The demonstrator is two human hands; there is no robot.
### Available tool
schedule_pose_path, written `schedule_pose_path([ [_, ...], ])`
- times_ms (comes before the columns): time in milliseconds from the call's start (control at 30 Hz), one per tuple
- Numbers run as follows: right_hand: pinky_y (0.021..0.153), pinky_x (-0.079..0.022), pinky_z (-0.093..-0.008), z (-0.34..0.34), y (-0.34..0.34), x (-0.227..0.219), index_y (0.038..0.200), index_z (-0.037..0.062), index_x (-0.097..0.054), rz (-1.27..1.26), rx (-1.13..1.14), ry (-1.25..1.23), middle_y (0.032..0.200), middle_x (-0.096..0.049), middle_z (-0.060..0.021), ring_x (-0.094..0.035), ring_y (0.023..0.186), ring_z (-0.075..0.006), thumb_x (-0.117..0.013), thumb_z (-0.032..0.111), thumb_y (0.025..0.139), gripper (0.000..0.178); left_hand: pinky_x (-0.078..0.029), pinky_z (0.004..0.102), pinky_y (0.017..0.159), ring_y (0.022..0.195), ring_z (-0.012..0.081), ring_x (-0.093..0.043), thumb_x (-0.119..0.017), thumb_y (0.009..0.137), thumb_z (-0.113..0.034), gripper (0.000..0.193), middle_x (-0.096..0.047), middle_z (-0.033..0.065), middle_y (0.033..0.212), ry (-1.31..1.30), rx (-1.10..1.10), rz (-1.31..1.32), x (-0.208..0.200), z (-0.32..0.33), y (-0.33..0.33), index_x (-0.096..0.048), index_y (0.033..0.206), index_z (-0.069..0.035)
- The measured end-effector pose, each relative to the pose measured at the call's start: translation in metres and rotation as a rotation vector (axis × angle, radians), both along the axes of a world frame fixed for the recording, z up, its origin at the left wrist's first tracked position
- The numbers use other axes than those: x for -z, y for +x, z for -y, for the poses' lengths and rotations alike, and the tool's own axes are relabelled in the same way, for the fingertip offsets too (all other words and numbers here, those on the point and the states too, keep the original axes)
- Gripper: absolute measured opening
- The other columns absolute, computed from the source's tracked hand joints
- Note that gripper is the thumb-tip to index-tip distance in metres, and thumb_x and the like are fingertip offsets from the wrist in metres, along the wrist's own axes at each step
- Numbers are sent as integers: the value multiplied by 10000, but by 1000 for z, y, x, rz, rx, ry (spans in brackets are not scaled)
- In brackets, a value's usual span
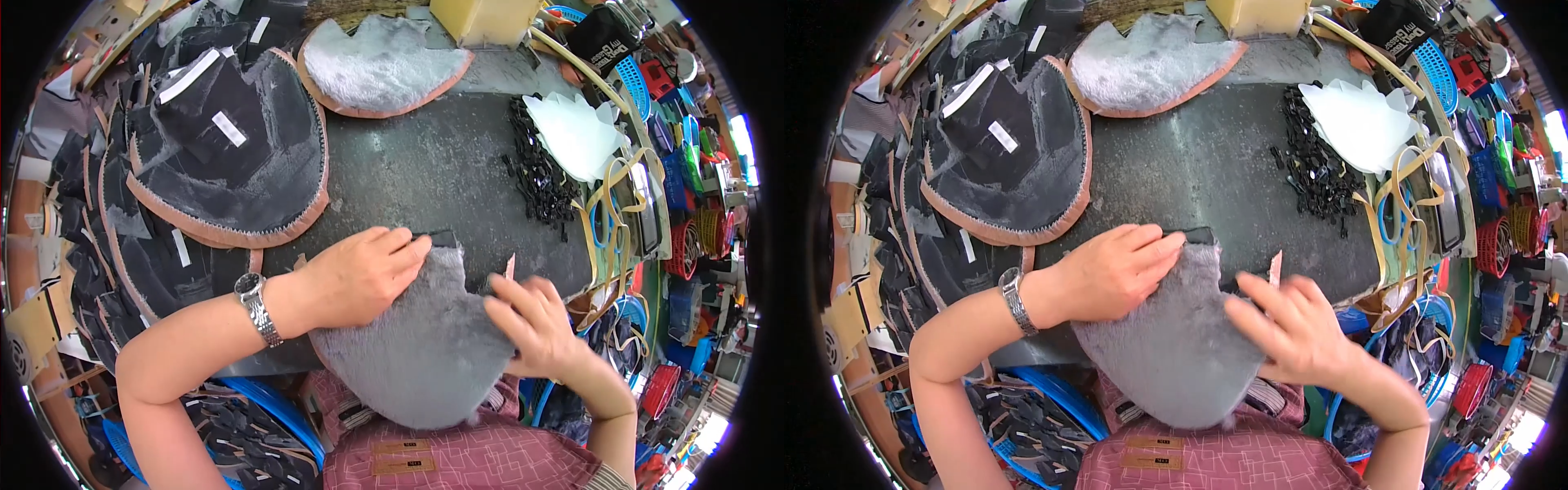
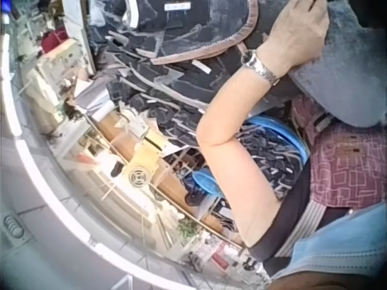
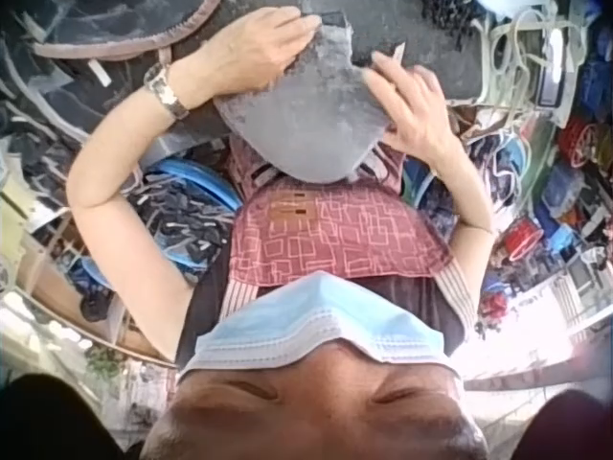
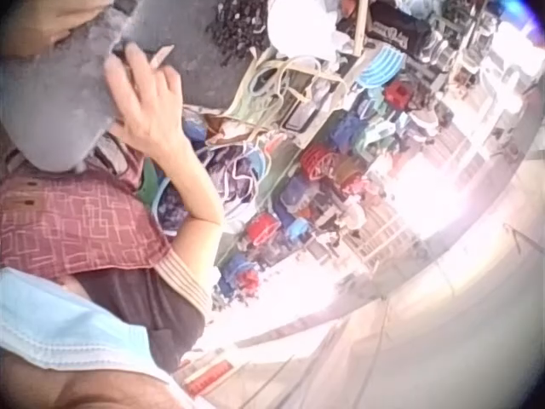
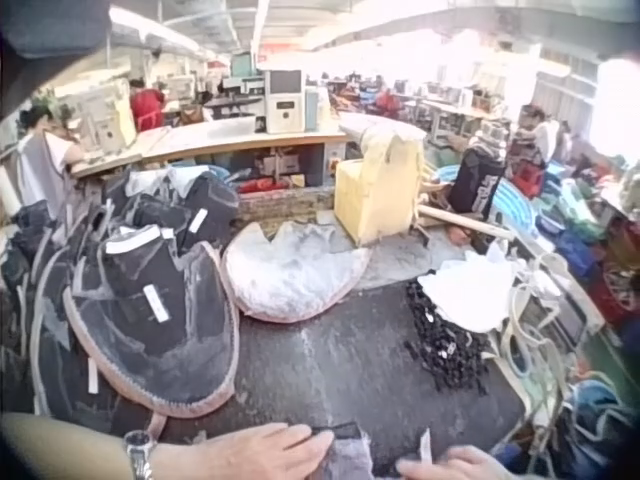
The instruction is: Assembling shoe upper components by applying adhesive, hammering edges, and attaching lining materials.
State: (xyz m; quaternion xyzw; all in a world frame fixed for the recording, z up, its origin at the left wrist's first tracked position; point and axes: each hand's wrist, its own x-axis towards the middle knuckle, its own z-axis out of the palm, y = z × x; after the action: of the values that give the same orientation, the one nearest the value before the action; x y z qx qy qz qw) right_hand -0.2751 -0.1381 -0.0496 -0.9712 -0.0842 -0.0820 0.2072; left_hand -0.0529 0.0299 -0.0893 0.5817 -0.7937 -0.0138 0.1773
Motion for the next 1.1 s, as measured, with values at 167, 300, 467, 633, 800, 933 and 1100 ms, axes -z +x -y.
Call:
schedule_pose_path([
  [167, 600, -482, -269, -56, -33, -6, 1125, 186, -636, -106, -17, -302, 1298, -484, -197, -553, 599, -130, -585, 97, 649, 487, -457, 346, 866, 987, 257, -503, -663, 663, -105, 483, -513, 136, 1262, 104, 6, -112, -5, 7, 5, -550, 1115, 22],
  [300, 911, -447, -454, -49, -28, 6, 1025, 117, -674, -90, 5, 282, 1367, -420, -162, -520, 1121, -364, -644, 2, 559, 480, -446, 347, 880, 997, 261, -496, -680, 728, -193, 482, -516, 144, 1263, 186, -21, -159, -13, 4, 2, -551, 1135, 31],
  [467, 1025, -306, -505, -53, -36, 32, 983, 154, -687, -151, 2, 121, 1356, -442, -120, -456, 1186, -371, -624, 18, 590, 421, -430, 369, 898, 1025, 287, -480, -662, 736, -344, 593, -494, 186, 1271, 180, -130, -44, -8, -2, -28, -541, 1134, 78],
  [633, 992, -356, -482, -56, -38, 38, 1080, 124, -643, -156, 18, 110, 1348, -452, -146, -488, 1148, -372, -613, 2, 589, 507, -355, 429, 998, 1154, 385, -400, -644, 744, -389, 711, -404, 266, 1319, 129, -351, -7, 0, -15, -63, -474, 1214, 117],
  [800, 981, -377, -463, -60, -43, 36, 1119, 33, -606, -147, 199, 533, 1260, -532, -179, -516, 1127, -384, -589, -68, 577, 551, -291, 462, 1051, 1258, 431, -315, -624, 778, -374, 713, -360, 275, 1361, 114, -413, -72, 6, -17, -72, -427, 1258, 116],
  [933, 993, -371, -441, -54, -38, 37, 1123, 70, -612, -243, 53, 334, 1275, -524, -151, -517, 1144, -337, -620, -29, 625, 508, -262, 471, 1064, 1297, 414, -293, -625, 782, -379, 722, -347, 244, 1389, 108, -387, -242, 8, -24, -65, -401, 1303, 68],
  [1100, 975, -323, -538, -54, -48, 59, 1160, 223, -571, -119, 73, -261, 1331, -408, -105, -420, 1188, -347, -640, 131, 658, 515, -232, 470, 1078, 1333, 312, -299, -595, 774, -486, 715, -335, 161, 1431, 211, -91, -155, 2, -57, -44, -418, 1346, -95],
])
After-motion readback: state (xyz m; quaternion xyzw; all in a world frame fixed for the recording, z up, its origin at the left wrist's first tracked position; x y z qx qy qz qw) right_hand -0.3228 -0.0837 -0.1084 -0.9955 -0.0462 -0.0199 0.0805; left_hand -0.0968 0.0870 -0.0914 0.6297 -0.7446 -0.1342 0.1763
